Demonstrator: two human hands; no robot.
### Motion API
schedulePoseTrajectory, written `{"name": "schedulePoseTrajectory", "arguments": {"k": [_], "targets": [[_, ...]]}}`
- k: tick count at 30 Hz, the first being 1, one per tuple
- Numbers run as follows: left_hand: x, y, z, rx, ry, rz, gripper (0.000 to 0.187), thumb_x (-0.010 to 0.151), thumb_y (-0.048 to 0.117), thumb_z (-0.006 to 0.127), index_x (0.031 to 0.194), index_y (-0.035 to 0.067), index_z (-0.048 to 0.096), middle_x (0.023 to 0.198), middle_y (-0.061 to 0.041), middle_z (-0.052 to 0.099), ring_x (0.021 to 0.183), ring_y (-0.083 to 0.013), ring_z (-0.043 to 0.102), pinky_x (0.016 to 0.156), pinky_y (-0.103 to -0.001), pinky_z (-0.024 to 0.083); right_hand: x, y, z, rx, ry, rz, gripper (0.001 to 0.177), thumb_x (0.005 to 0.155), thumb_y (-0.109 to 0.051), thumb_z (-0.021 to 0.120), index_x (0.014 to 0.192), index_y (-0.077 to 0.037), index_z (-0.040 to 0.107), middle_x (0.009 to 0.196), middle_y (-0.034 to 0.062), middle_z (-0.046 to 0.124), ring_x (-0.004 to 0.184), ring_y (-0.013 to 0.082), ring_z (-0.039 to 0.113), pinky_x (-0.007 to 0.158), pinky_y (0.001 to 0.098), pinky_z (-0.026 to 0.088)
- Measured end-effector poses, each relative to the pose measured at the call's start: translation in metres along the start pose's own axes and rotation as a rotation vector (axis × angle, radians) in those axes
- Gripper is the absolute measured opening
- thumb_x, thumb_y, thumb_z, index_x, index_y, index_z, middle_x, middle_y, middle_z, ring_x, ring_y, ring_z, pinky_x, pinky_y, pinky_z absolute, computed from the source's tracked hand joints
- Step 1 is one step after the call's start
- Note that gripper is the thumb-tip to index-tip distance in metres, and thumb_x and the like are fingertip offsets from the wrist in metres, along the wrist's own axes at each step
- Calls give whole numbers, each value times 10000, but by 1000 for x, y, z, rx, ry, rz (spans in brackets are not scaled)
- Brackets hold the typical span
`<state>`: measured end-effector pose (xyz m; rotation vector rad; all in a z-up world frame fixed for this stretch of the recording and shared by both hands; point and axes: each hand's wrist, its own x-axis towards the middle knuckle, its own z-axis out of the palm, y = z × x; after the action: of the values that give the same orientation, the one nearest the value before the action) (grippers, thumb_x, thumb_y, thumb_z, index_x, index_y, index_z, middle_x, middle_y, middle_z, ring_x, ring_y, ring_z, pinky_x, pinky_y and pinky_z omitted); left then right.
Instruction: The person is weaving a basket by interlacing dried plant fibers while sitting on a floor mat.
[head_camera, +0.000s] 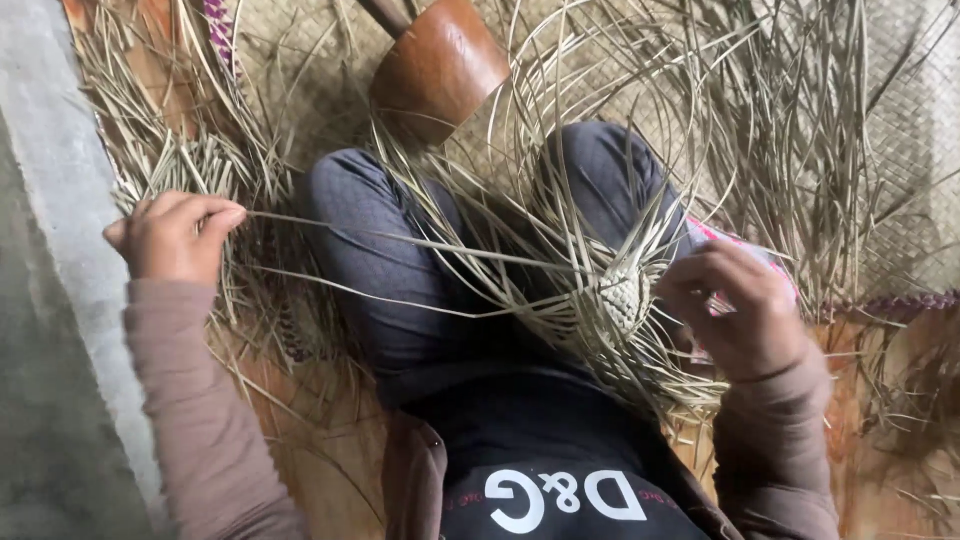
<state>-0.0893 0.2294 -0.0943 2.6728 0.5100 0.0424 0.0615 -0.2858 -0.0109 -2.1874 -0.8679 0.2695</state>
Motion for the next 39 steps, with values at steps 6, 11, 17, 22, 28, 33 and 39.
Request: {"name": "schedulePoseTrajectory", "arguments": {"k": [6,11,17,22,28,33,39], "targets": [[2,152,52,-404,144,-50,122,897,57,687,963,143,741,1091,-44,626,1009,-229,603,966,-402,436,10,-5,36,12,-17,-76,69,904,-91,748,893,-41,702,708,96,643,604,300,633,607,412,511],[-41,236,127,-398,101,404,149,908,266,774,1054,238,768,1075,11,723,1113,-211,645,1076,-484,356,14,-2,39,-30,-67,-62,96,905,-83,737,923,0,692,741,153,652,683,382,666,611,473,523],[-53,251,165,-497,-52,361,150,1015,339,630,976,223,717,930,55,671,1027,-172,636,1093,-498,299,16,16,50,-37,-82,-65,123,908,-167,770,924,-60,714,734,83,640,659,288,651,622,418,529],[-61,251,164,-664,-193,194,78,975,349,657,939,309,712,792,159,691,860,-90,701,993,-362,391,18,20,55,-57,-99,-73,143,900,-224,781,931,-98,719,756,68,616,686,294,642,638,425,524],[-61,259,149,-728,-227,114,70,938,302,703,926,257,756,775,98,717,846,-128,716,970,-355,394,13,24,59,-75,-98,-62,145,893,-222,780,930,-102,708,765,69,608,721,298,644,651,424,512],[-61,260,150,-767,-271,53,80,922,351,729,912,279,763,777,122,730,853,-107,718,979,-339,375,8,19,63,-185,-45,-44,154,884,-254,795,965,-146,720,834,54,615,813,308,631,722,438,473],[-59,264,130,-884,-298,20,38,892,245,757,880,210,761,782,43,752,851,-171,747,906,-319,464,-16,-9,64,-368,58,52,278,861,-282,818,1107,-221,703,1012,31,598,976,287,556,858,439,399]]}}
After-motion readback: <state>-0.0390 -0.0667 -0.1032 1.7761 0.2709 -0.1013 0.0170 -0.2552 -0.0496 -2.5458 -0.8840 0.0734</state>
